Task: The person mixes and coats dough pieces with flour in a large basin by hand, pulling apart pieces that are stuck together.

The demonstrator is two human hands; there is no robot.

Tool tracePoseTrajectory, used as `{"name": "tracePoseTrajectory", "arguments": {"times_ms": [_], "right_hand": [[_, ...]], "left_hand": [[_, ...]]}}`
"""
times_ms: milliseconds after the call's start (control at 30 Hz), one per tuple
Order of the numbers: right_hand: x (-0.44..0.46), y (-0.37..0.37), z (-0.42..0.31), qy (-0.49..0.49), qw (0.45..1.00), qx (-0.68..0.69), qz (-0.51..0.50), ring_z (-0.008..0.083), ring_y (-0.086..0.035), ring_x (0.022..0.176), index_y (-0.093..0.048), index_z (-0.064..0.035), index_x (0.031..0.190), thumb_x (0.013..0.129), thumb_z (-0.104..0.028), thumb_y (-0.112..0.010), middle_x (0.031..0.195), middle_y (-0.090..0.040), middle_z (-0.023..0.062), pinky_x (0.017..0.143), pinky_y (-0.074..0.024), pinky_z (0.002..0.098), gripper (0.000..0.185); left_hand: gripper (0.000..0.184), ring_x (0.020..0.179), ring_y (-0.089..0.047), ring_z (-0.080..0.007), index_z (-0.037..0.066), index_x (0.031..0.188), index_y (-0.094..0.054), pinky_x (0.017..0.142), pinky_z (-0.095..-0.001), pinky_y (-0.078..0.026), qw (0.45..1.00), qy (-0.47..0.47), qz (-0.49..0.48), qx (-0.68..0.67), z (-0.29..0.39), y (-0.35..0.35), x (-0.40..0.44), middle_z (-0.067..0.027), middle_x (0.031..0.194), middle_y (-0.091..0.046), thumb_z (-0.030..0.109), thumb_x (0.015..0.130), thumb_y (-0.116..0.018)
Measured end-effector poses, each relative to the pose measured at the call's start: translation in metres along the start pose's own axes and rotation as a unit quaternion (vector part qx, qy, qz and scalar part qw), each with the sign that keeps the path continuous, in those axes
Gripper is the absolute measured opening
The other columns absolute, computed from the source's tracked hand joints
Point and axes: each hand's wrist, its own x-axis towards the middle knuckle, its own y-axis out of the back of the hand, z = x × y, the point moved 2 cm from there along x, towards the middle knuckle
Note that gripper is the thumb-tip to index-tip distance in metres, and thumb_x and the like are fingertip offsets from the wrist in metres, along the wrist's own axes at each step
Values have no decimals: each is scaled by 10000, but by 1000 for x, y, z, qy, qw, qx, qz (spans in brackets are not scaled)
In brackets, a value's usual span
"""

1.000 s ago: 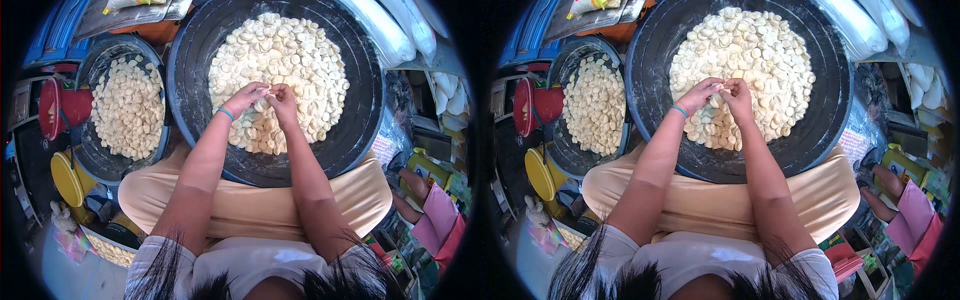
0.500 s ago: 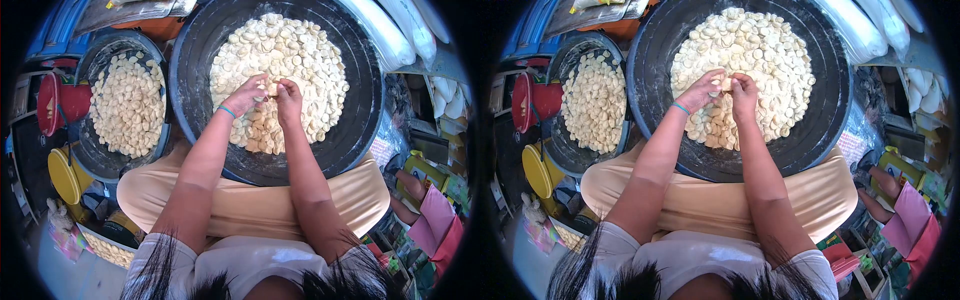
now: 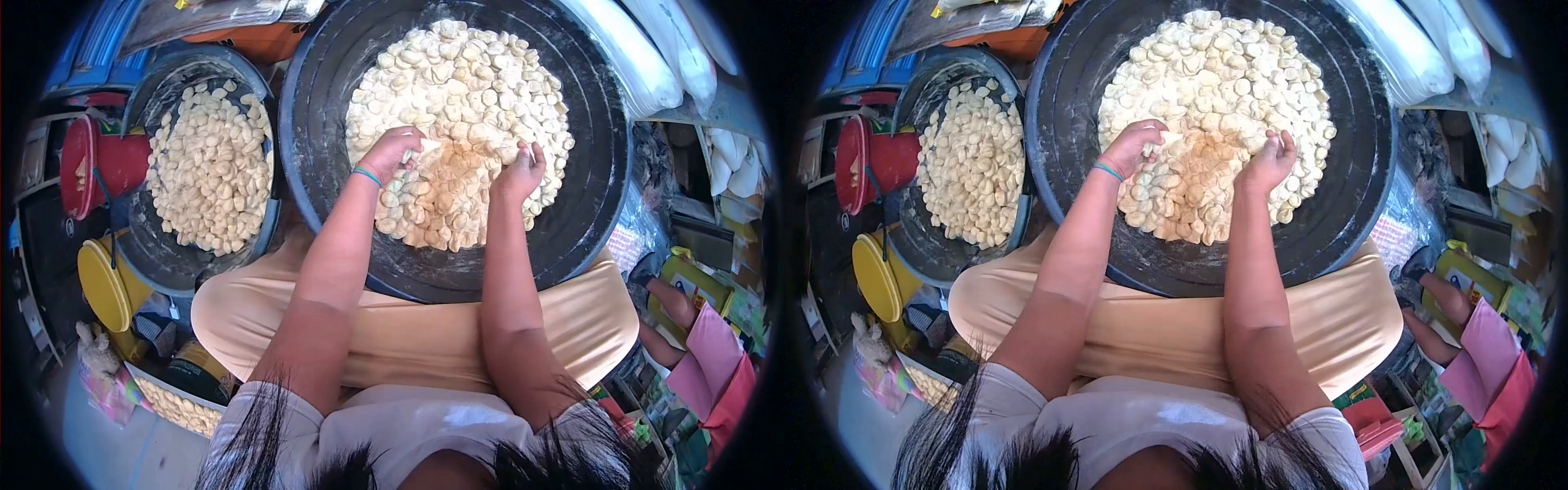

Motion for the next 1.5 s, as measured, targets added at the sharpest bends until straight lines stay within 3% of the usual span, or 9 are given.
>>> {"name": "tracePoseTrajectory", "arguments": {"times_ms": [233,400,500,600,767,1000,1100,1367,1500], "right_hand": [[-52,-24,13,91,813,-291,-496,209,-566,1082,-610,-68,1188,817,-216,-712,1164,-614,96,964,-412,314,411],[-48,-28,13,80,763,-486,-417,233,-593,963,-640,-58,1096,783,-121,-722,1100,-608,144,867,-473,364,330],[-38,-15,30,-58,846,-339,-407,233,-592,939,-625,-46,1119,777,-148,-725,1074,-617,142,842,-477,377,371],[-47,-13,28,278,773,-361,-442,219,-598,899,-596,-25,1154,795,-141,-707,1030,-628,125,798,-488,362,393],[-65,-13,47,-99,845,-234,-471,137,-580,763,-599,6,1097,836,-146,-694,919,-641,78,699,-485,277,317],[-15,5,53,106,882,-286,-359,96,-585,740,-629,-5,970,861,-45,-578,820,-648,64,667,-475,246,126],[21,17,52,-59,926,-267,-260,147,-591,843,-600,-12,1028,824,38,-552,929,-628,52,776,-474,269,215],[-52,-28,44,-52,802,-283,-523,237,-600,1019,-562,-76,1255,819,-175,-660,1091,-643,131,923,-452,353,457],[-58,-16,54,-158,592,-431,-663,263,-604,1043,-601,-88,1211,784,-235,-690,1129,-635,166,935,-448,370,460]], "left_hand": [[295,690,-540,-118,77,1041,-614,588,-267,-416,987,65,-85,-119,-4,-8,1,-5,874,-587,340,935,-529],[288,757,-581,-138,71,1072,-592,634,-289,-462,982,47,-143,-118,-17,4,11,-33,994,-602,322,936,-553],[259,760,-576,-126,75,1090,-589,627,-270,-450,993,37,-99,-51,-9,-6,6,-37,1000,-597,250,902,-624],[269,743,-556,-101,80,1096,-588,583,-237,-422,998,41,-48,28,-5,-7,5,-30,997,-585,223,881,-663],[224,647,-499,-58,73,998,-621,505,-207,-375,995,10,22,93,2,-14,-3,1,898,-589,275,901,-637],[294,648,-579,-189,17,793,-632,623,-354,-452,910,-103,148,374,-3,4,12,-77,666,-601,304,850,-658],[290,654,-592,-202,-5,787,-612,630,-368,-461,910,-114,159,366,-9,11,15,-88,691,-612,274,838,-670],[173,563,-537,-56,68,868,-577,458,-199,-404,986,-38,43,157,-10,0,16,-13,678,-577,216,883,-665],[302,612,-627,-271,22,853,-623,543,-344,-487,854,-184,288,391,-1,10,13,-103,857,-679,323,885,-619]]}}
